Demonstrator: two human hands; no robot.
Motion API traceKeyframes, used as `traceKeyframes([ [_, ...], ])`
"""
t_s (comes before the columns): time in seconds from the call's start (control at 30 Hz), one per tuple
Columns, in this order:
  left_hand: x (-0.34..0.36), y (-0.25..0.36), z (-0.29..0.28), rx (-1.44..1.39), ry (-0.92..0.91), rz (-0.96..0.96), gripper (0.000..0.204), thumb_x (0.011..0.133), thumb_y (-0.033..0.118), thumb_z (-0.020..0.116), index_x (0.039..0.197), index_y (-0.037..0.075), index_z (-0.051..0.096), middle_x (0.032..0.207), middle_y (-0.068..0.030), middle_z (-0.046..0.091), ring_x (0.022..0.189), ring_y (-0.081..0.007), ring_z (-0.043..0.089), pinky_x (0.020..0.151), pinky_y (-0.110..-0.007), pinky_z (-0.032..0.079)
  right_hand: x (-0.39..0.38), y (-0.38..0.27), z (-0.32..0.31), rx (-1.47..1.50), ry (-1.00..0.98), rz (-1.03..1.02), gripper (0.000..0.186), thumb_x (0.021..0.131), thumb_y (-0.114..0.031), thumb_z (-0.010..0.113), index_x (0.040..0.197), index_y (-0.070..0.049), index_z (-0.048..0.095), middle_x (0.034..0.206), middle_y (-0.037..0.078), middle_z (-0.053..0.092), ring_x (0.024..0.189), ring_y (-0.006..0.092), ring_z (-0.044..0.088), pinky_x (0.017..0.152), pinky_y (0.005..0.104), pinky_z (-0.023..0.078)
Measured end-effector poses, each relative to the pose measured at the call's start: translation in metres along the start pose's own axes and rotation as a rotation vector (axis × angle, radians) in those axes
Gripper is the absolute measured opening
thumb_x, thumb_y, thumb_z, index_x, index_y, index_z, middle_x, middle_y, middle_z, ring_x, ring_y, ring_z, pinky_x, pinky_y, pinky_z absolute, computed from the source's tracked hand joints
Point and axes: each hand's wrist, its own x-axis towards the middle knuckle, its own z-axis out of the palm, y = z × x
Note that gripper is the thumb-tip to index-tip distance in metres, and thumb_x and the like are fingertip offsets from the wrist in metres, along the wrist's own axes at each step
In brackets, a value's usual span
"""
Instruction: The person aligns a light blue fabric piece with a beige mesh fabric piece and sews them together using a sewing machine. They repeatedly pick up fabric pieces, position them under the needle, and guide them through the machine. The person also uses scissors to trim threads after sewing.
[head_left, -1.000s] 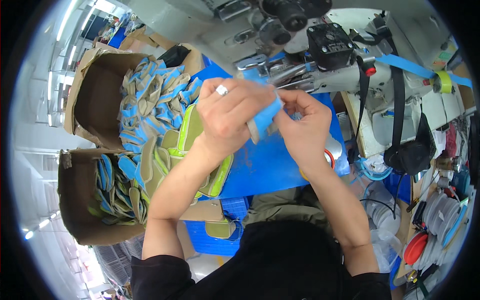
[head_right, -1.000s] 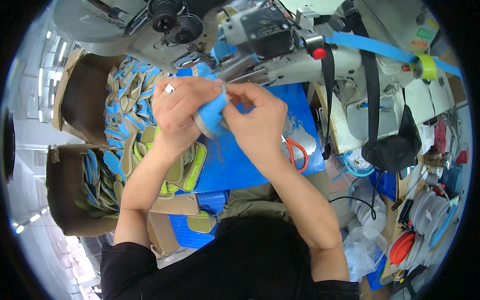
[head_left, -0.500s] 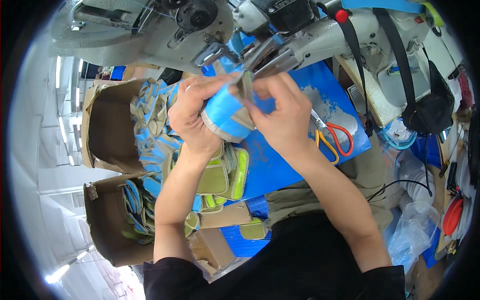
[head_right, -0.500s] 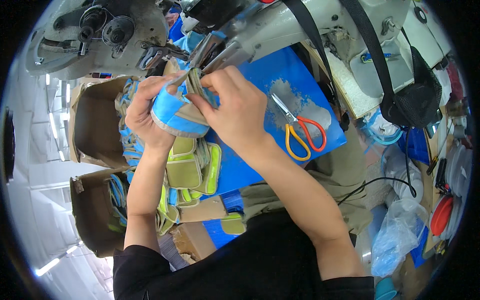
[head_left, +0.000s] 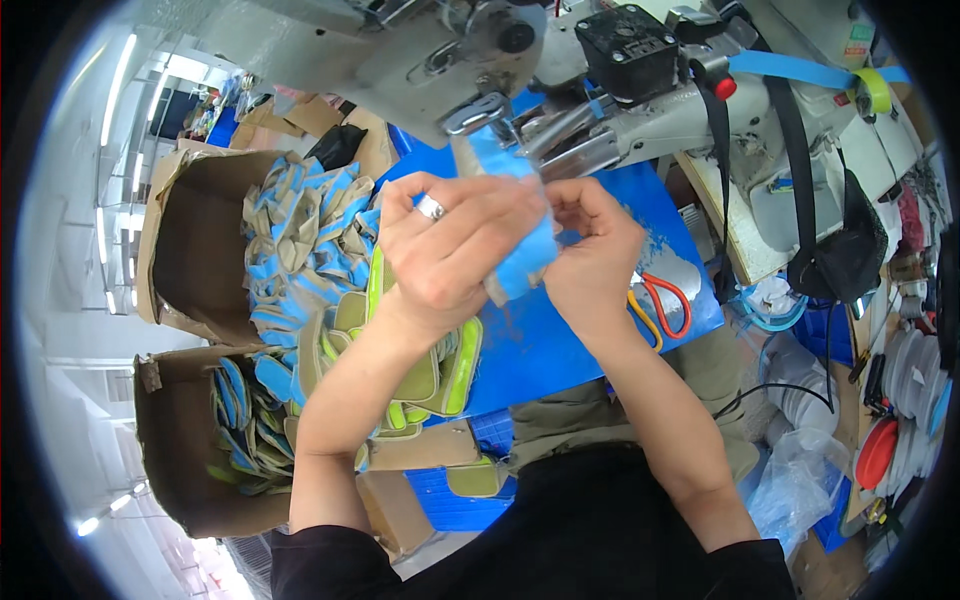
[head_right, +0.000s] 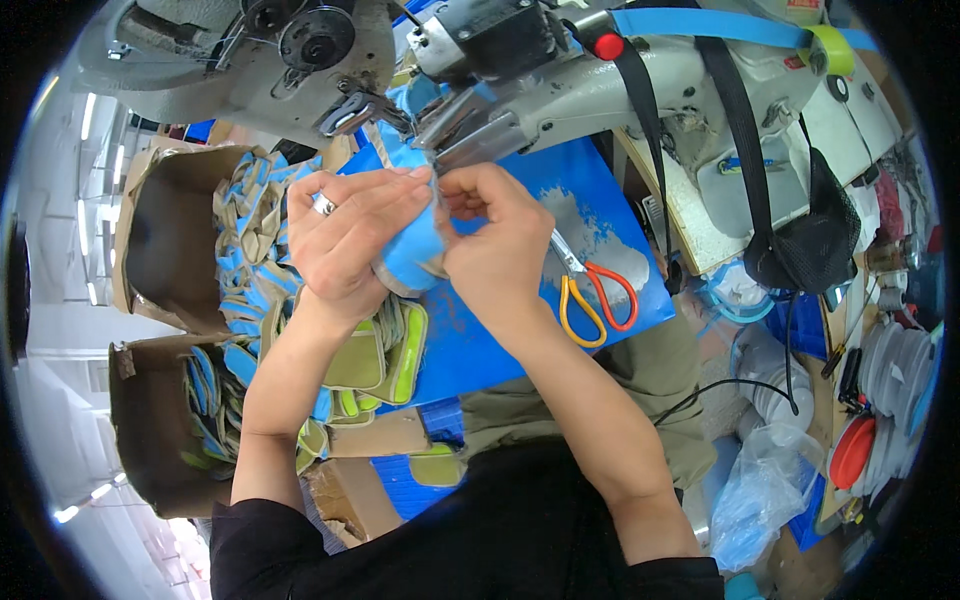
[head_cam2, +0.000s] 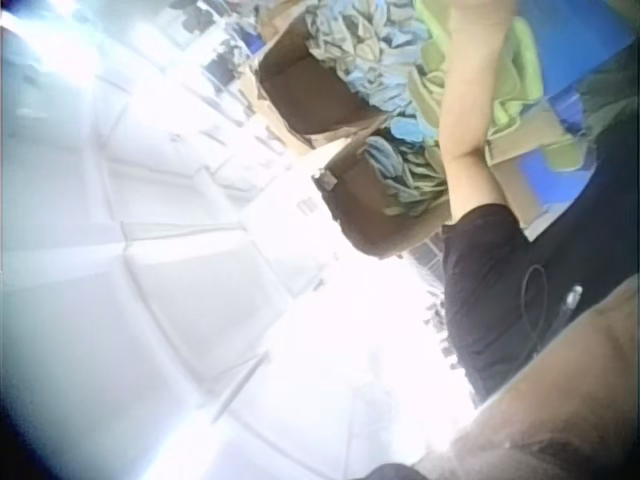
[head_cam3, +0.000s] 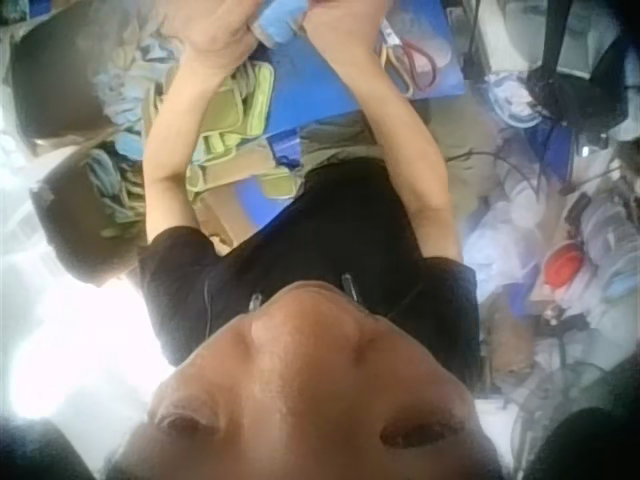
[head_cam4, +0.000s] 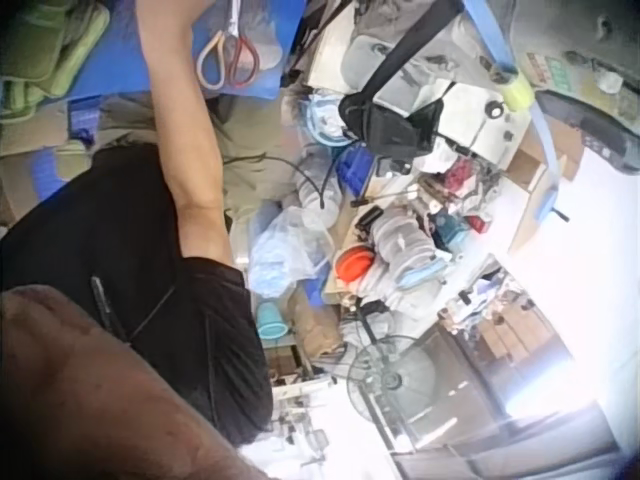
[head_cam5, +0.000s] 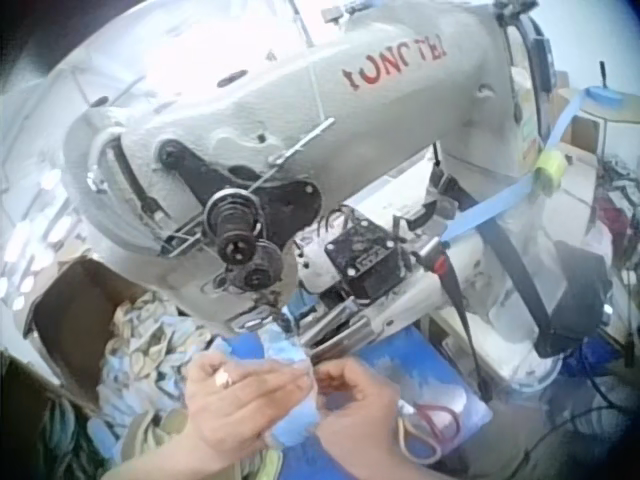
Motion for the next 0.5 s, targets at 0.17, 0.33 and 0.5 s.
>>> traceKeyframes([
  [0.17, -0.002, -0.008, 0.005, -0.092, 0.059, -0.047, 0.024, 0.072, 0.017, 0.080, 0.094, 0.009, 0.076, 0.100, -0.0045, 0.078, 0.089, -0.0177, 0.074, 0.081, -0.032, 0.042, 0.001, -0.001, -0.001, 0.056, 0.000, 0.062, 0.019, 0.076, 0.001, 0.083, 0.091, -0.002, 0.070, 0.085, 0.009, 0.072, 0.076, 0.0177, 0.070, 0.070, 0.0299, 0.055],
  [0.33, -0.010, -0.016, 0.007, -0.407, 0.122, -0.276, 0.023, 0.076, 0.011, 0.083, 0.097, 0.004, 0.076, 0.097, -0.0109, 0.079, 0.083, -0.0208, 0.074, 0.081, -0.032, 0.047, -0.012, -0.007, 0.003, 0.046, 0.043, -0.006, 0.018, 0.080, -0.003, 0.083, 0.096, -0.001, 0.075, 0.087, 0.010, 0.073, 0.078, 0.0173, 0.071, 0.070, 0.0297, 0.055],
  [0.5, -0.006, -0.021, 0.007, -0.520, 0.099, -0.298, 0.022, 0.080, 0.010, 0.083, 0.099, 0.002, 0.076, 0.098, -0.0109, 0.080, 0.083, -0.0195, 0.074, 0.082, -0.031, 0.047, -0.020, -0.003, 0.015, 0.159, 0.083, 0.087, 0.021, 0.082, -0.002, 0.083, 0.101, 0.001, 0.077, 0.086, 0.011, 0.074, 0.077, 0.0168, 0.071, 0.068, 0.0299, 0.053],
])
